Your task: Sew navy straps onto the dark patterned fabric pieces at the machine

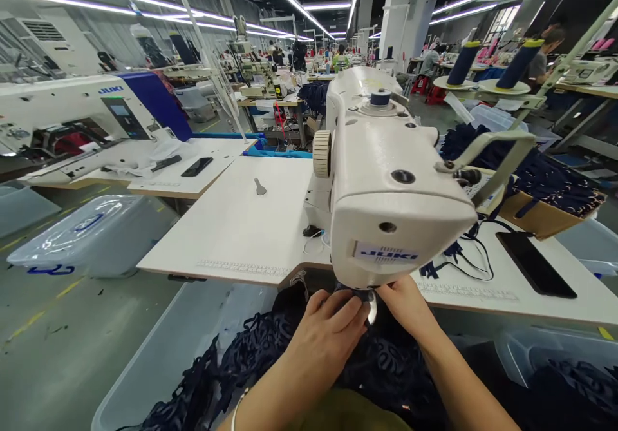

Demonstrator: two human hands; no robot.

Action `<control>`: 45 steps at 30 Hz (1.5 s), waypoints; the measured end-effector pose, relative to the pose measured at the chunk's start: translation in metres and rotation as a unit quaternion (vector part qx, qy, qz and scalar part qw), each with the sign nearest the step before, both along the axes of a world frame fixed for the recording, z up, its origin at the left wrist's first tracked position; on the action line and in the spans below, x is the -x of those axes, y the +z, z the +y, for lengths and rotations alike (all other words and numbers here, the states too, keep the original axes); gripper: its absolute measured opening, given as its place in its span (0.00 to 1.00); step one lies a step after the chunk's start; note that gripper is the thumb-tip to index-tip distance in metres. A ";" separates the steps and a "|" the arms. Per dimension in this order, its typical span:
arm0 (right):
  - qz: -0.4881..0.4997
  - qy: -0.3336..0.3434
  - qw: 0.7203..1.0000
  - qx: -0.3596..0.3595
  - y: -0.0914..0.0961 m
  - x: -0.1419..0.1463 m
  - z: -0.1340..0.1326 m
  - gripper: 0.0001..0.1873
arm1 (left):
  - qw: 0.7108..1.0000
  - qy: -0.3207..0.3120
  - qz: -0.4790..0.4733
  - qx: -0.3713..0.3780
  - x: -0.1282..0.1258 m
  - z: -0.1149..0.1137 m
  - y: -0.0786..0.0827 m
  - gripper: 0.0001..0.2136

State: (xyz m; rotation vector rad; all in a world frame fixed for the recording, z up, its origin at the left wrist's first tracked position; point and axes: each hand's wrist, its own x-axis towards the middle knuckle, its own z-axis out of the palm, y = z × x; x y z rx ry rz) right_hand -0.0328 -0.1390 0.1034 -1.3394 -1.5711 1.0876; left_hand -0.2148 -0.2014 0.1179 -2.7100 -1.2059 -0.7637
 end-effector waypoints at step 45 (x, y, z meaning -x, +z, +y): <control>-0.105 0.042 0.984 -0.140 -0.017 0.000 0.034 0.06 | 0.988 0.127 0.010 -0.089 -0.016 -0.010 -0.010 0.17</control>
